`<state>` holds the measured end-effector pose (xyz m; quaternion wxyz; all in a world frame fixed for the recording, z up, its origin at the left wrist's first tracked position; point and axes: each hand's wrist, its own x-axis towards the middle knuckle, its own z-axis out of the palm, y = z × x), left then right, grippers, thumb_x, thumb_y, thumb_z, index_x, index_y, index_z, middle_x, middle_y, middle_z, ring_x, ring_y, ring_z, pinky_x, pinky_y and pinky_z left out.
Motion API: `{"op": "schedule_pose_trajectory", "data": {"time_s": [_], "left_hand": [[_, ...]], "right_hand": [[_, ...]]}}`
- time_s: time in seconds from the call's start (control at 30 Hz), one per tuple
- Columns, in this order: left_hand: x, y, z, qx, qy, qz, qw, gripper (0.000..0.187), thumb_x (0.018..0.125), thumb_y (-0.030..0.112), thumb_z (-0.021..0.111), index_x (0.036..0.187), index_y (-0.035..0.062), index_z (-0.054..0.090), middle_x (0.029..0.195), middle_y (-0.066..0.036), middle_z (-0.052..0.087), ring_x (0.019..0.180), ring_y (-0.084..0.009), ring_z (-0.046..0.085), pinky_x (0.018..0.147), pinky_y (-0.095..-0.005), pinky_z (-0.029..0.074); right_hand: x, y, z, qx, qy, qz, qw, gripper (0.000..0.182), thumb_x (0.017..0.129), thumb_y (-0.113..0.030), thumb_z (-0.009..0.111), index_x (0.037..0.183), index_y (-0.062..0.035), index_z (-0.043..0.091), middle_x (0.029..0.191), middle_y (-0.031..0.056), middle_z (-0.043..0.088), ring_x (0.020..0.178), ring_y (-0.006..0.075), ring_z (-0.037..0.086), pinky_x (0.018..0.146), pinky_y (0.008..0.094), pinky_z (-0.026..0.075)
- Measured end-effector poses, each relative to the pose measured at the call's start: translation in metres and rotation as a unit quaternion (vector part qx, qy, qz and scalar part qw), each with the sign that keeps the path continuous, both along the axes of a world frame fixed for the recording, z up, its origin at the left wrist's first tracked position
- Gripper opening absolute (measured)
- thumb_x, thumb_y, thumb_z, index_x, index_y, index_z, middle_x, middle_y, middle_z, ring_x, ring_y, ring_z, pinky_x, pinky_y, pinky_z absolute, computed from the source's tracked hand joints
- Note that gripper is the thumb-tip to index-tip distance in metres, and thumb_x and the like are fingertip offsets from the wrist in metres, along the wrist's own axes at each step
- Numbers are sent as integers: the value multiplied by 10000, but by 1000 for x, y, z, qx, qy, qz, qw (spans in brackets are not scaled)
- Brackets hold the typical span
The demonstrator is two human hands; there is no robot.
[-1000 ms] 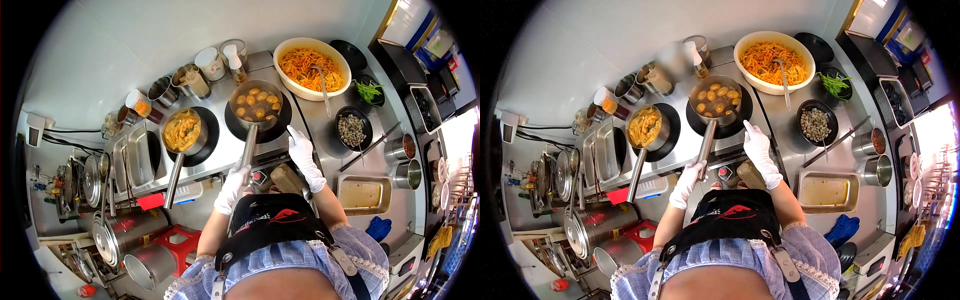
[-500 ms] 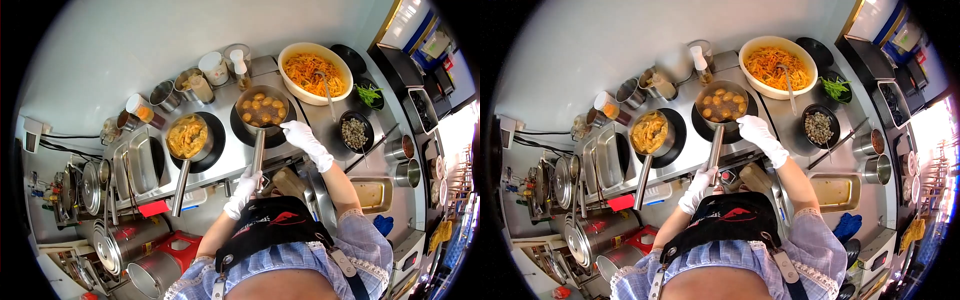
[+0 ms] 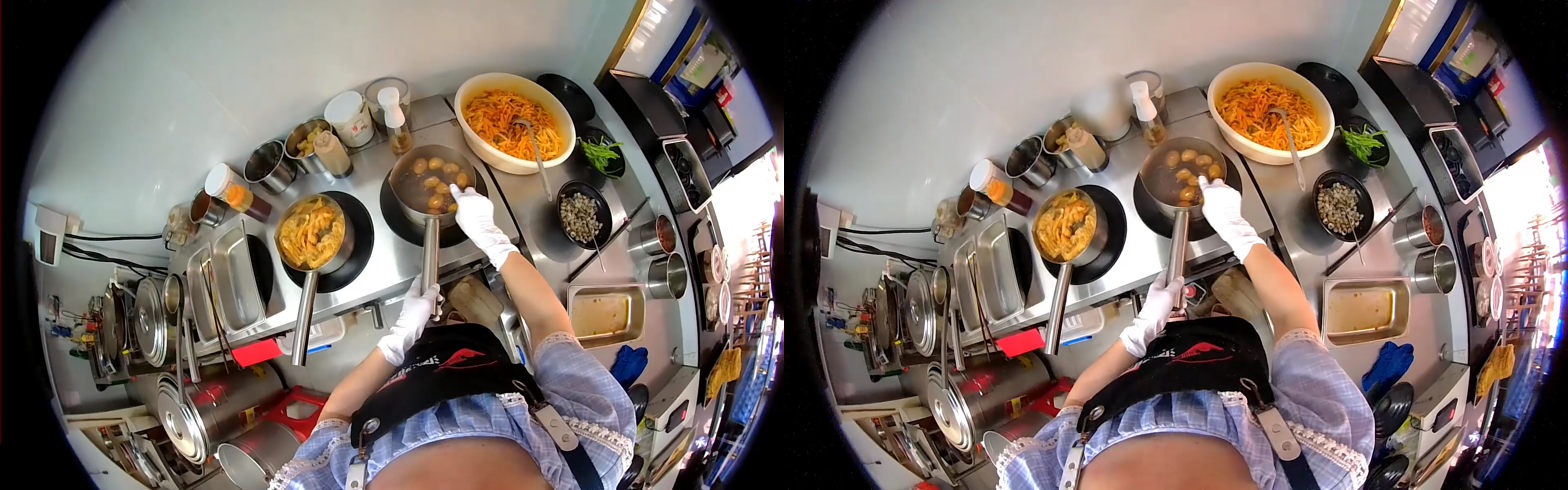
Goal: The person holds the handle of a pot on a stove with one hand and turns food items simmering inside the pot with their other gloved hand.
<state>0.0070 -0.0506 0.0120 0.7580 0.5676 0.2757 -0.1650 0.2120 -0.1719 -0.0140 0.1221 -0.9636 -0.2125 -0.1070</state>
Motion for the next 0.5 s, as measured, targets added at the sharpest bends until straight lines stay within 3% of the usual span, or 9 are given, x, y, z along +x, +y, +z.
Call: {"op": "schedule_pose_trajectory", "data": {"time_s": [0.1, 0.2, 0.4, 0.5], "left_hand": [[-1, 1, -1, -8, -6, -5, 1000, 262, 905, 151, 476, 1140, 42, 438, 686, -31, 526, 459, -116, 487, 387, -246, 409], [-1, 4, -8, 3, -2, -14, 1000, 311, 891, 157, 498, 1185, 96, 417, 679, -18, 515, 455, -101, 474, 374, -238, 383], [-2, 5, -3, -4, 4, -24, 1000, 278, 902, 157, 481, 1167, 97, 422, 686, -21, 513, 459, -98, 474, 375, -238, 387], [-2, 5, -1, 7, -11, -23, 1000, 231, 910, 158, 473, 1111, 49, 446, 704, -38, 529, 463, -117, 493, 385, -245, 402]], "right_hand": [[-9, -22, 11, -39, 49, -6, 998, 358, 786, -117, 496, 1135, -147, 565, 801, 120, 583, 696, 281, 619, 594, 387, 493], [-16, -32, 19, -23, 50, 1, 998, 328, 797, -120, 483, 1106, -149, 589, 783, 126, 593, 671, 298, 614, 593, 400, 489], [-10, -49, 62, 7, 26, -21, 999, 260, 826, -152, 473, 1026, -170, 637, 734, 126, 601, 670, 315, 607, 604, 420, 484], [-19, -59, 108, -37, 125, -5, 991, 280, 810, -137, 479, 1031, -169, 647, 888, 120, 637, 823, 306, 611, 727, 394, 483]]}}
